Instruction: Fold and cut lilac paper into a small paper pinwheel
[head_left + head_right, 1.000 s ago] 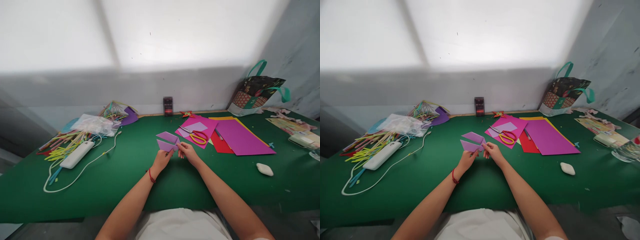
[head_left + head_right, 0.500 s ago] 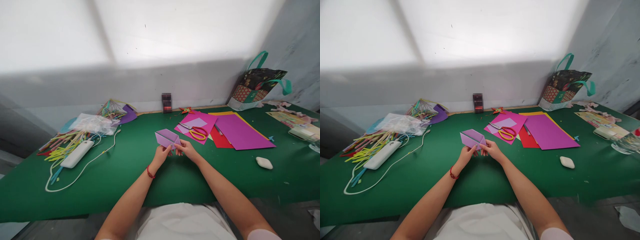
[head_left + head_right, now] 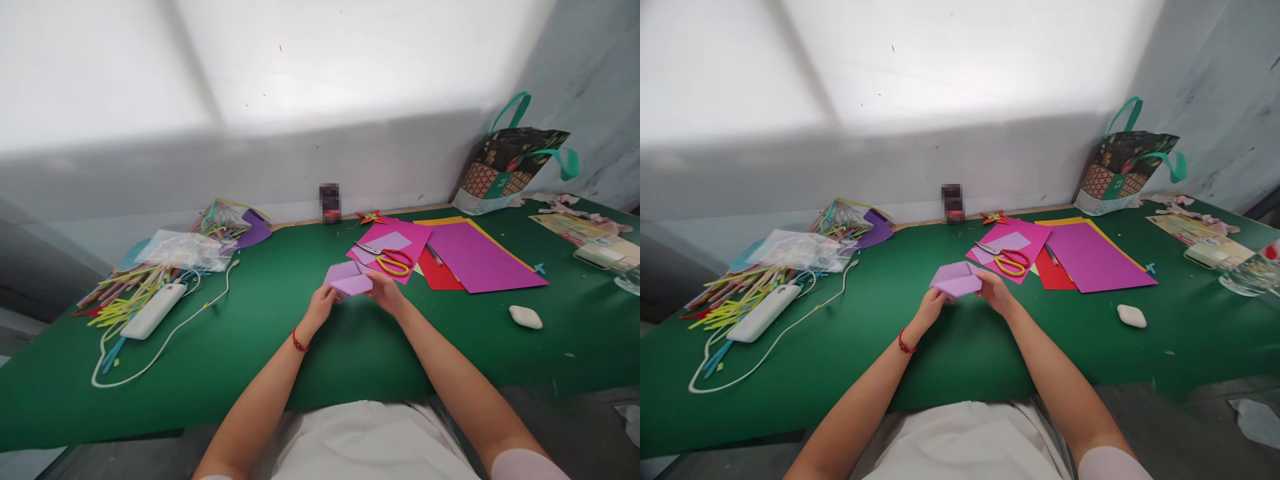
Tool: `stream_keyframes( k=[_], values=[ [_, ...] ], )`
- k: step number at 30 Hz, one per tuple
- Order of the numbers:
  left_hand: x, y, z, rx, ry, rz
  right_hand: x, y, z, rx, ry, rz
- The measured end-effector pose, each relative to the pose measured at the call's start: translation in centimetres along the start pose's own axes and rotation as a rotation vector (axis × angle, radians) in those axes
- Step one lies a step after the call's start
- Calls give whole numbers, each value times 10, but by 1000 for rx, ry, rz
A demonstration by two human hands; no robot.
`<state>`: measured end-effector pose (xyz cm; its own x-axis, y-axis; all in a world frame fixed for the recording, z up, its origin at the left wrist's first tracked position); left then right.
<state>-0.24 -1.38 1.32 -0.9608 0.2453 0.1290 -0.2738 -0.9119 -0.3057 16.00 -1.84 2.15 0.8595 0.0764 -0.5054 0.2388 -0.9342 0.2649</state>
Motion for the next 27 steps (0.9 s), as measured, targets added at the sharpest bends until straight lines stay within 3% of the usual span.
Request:
stream_keyframes(
  k=[3,6,10,13,16,18,20,27],
  values=[
    [12,-4,-2,65,129,134,-1,4,1,-84,120,-86],
    [14,-2,4,52,125,89,-4,4,3,-59,243,-111],
    [7,7,18,-120,-131,9,-3,-2,3,128,404,23],
    [2,14,29,-381,-332,26,-4,-3,3,232,455,138],
    [-3,18,37,-666,-565,2,-11,0,3,192,339,39],
    [-6,18,38,-779,-713,-44,-16,2,3,128,205,-78],
    [-9,17,36,-824,-826,-99,-16,3,4,76,108,-122],
    [-14,15,26,-832,-936,-197,-5,-5,10,65,46,51]
  ],
)
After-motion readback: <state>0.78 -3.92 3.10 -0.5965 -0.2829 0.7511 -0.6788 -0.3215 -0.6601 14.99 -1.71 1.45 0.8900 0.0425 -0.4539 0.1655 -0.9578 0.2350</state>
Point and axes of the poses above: each hand's wrist, its own y-axis away from the middle knuckle, its own x-axis out of the back of the hand, z = x × y, the point moved 3 cm from there along -y, towards the middle knuckle, and after that the axes turned 11 degrees about -x, right-handed, at the moved point
